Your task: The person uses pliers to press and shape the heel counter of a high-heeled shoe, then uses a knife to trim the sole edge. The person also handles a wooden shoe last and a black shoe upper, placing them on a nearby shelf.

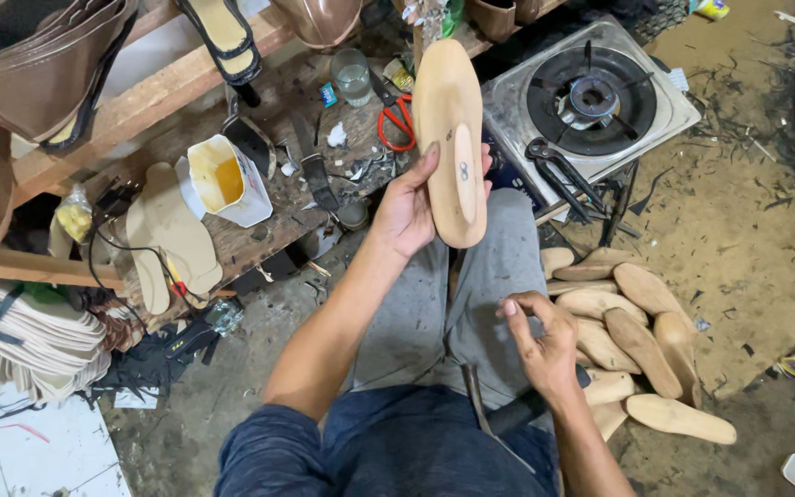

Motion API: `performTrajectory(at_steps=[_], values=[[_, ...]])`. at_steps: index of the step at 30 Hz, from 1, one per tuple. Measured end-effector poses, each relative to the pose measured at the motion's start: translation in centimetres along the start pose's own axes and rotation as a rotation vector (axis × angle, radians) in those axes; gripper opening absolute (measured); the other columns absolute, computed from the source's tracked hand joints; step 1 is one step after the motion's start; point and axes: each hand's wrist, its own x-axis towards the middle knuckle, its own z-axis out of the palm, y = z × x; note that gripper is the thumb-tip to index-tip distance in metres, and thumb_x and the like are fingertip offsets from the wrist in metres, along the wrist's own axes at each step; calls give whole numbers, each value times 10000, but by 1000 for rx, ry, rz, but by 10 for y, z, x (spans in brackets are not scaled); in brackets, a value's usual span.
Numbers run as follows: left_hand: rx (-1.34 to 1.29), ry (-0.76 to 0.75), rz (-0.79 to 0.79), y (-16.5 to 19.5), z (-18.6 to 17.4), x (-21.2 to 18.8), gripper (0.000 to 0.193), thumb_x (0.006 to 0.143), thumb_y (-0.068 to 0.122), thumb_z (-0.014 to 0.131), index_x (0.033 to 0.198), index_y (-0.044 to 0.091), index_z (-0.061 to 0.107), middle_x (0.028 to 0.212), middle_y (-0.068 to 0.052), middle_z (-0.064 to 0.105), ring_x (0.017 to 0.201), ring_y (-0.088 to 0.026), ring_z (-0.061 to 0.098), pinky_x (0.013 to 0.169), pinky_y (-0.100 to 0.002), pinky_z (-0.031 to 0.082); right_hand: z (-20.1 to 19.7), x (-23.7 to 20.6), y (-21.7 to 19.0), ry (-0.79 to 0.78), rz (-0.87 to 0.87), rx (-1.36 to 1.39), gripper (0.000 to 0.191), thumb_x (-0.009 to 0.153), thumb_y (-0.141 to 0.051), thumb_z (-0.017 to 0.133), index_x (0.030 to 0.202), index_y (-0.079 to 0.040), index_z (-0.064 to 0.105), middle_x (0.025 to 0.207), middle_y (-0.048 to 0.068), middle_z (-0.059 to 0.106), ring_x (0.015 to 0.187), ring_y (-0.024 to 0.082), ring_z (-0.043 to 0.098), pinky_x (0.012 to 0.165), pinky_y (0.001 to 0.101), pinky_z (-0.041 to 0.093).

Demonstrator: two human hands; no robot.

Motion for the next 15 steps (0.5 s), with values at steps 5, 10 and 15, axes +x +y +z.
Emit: performTrajectory(at_steps=[5, 10, 15], values=[[-128, -23, -14, 1, 0, -5, 584, 1061, 284, 614, 1560, 57, 413, 1514, -185, 529, 1417, -309, 514, 1198, -537, 425, 2, 4, -9, -31, 53, 10, 169, 988, -138, 639, 941, 0, 725, 797, 73, 755, 744, 152, 725, 712, 292, 551], [-107, -31, 5, 0, 0, -8, 605, 1072, 301, 601, 1571, 28, 394, 1529, -187, 521, 1428, -309, 503, 1200, -542, 421, 6, 4, -3, -83, 222, 175, 204, 991, -168, 644, 1012, 18, 726, 815, 101, 763, 750, 176, 727, 716, 311, 570], [172, -106, 91, -22, -9, -28, 712, 1007, 276, 712, 1558, -45, 395, 1528, -220, 525, 1400, -334, 546, 1195, -536, 433, 17, 18, -1, -265, 371, 948, 712, 877, -278, 732, 1475, -52, 419, 1208, 157, 684, 1032, 218, 700, 863, 397, 619]])
